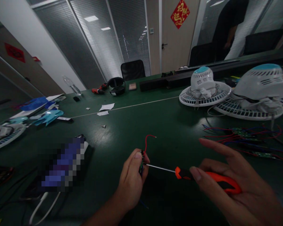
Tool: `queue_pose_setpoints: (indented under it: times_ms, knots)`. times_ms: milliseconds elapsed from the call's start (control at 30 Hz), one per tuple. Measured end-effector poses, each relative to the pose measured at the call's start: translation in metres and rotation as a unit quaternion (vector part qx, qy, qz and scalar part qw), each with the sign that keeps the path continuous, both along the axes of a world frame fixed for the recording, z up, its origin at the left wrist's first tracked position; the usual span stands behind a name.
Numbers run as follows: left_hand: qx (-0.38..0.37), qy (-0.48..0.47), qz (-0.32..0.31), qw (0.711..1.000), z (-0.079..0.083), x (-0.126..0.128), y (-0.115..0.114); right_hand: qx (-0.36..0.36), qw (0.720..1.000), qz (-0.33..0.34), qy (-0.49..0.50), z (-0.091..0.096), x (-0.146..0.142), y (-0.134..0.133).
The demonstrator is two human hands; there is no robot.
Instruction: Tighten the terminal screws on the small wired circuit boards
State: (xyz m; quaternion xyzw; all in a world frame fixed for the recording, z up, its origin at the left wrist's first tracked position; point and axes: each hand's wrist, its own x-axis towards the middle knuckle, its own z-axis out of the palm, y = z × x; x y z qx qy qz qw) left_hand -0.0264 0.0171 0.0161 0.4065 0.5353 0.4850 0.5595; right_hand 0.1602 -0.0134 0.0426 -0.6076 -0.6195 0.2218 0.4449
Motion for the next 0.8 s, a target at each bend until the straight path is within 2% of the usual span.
queue_pose_setpoints:
  times_ms: [100,267,433,600,800]
  knots:
    - [0.006,-0.016,0.001,1.0,0.0011,0.0005,0.0001,0.005,1.0,0.005,-0.005,-0.0012,0.0018,0.001]
    - [0.014,-0.003,0.0,1.0,-0.0001,0.0016,0.0009,-0.023,0.998,-0.047,0.04,0.0029,-0.0039,-0.0032]
    - [0.01,-0.007,0.002,1.0,-0.0043,0.001,0.001,-0.05,0.996,-0.032,0.073,0.0015,-0.0037,-0.0068]
    - [-0.002,-0.006,0.004,1.0,-0.0027,0.0005,0.0002,-0.068,0.996,-0.03,0.048,-0.0039,0.0023,-0.0046]
    - [0.005,0.024,0.003,1.0,0.0007,0.0005,-0.0004,-0.034,0.999,-0.034,0.019,0.006,-0.0051,-0.0042]
